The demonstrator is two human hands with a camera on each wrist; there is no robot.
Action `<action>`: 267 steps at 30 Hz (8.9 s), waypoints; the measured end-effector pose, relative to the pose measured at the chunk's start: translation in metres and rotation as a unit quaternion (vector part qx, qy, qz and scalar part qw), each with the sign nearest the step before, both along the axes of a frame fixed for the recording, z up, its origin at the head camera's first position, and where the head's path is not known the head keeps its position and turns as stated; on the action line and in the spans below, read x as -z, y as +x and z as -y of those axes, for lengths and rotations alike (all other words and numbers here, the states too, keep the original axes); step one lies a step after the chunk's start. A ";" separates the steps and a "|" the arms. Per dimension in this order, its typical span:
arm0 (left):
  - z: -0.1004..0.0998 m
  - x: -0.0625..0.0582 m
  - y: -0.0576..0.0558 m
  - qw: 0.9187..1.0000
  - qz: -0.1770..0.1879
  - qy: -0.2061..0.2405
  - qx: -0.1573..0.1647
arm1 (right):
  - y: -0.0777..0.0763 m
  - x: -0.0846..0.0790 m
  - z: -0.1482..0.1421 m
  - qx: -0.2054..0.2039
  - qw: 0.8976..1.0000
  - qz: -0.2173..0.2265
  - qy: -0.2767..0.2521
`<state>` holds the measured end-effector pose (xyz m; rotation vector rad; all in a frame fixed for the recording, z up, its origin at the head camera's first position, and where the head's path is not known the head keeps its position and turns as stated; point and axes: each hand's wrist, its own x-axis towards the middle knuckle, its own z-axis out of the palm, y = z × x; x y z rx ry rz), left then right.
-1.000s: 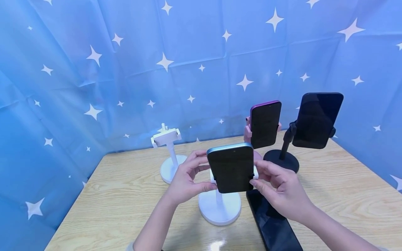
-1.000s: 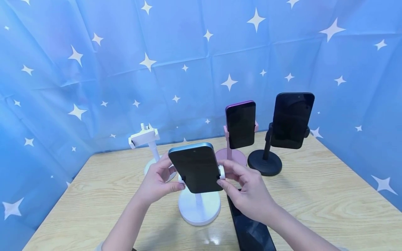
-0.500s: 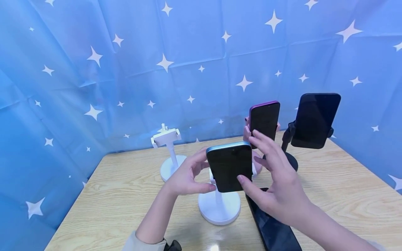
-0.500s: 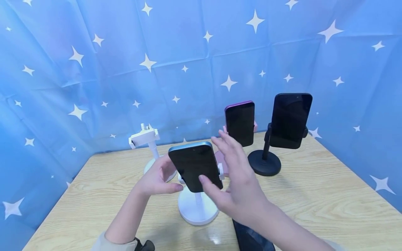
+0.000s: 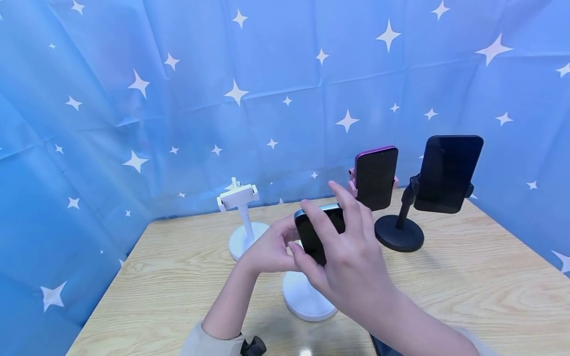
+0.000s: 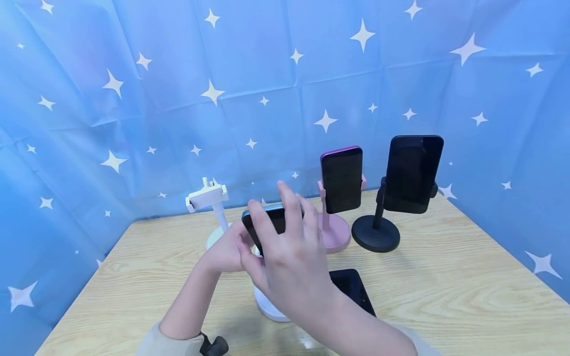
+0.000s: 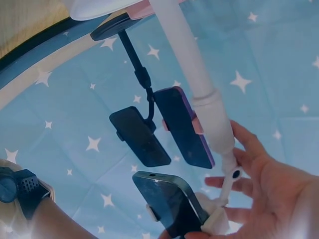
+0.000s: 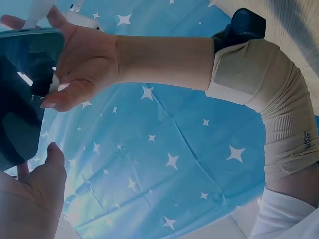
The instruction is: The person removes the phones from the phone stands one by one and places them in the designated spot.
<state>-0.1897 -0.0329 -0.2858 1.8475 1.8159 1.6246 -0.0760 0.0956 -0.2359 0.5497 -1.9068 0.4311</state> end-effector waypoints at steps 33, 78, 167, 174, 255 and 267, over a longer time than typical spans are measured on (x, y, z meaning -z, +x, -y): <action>0.000 -0.001 -0.011 1.000 0.002 -0.015 0.004 | -0.015 0.005 0.009 0.127 0.990 -0.065 0.018; -0.001 -0.003 -0.014 0.999 0.017 -0.024 0.029 | -0.015 0.001 0.001 0.063 0.998 -0.015 0.012; -0.008 0.015 -0.002 0.997 -0.058 0.049 -0.035 | -0.014 -0.006 -0.006 -0.060 0.997 0.020 -0.044; -0.015 0.021 0.007 0.988 -0.087 0.078 -0.100 | -0.012 -0.007 -0.006 -0.059 0.997 0.021 -0.042; -0.040 0.005 -0.096 0.963 -0.040 0.073 -0.258 | -0.018 0.133 -0.184 0.166 0.845 0.507 0.019; -0.043 0.015 -0.103 0.966 -0.051 0.050 -0.250 | -0.020 0.134 -0.188 0.155 0.837 0.525 0.020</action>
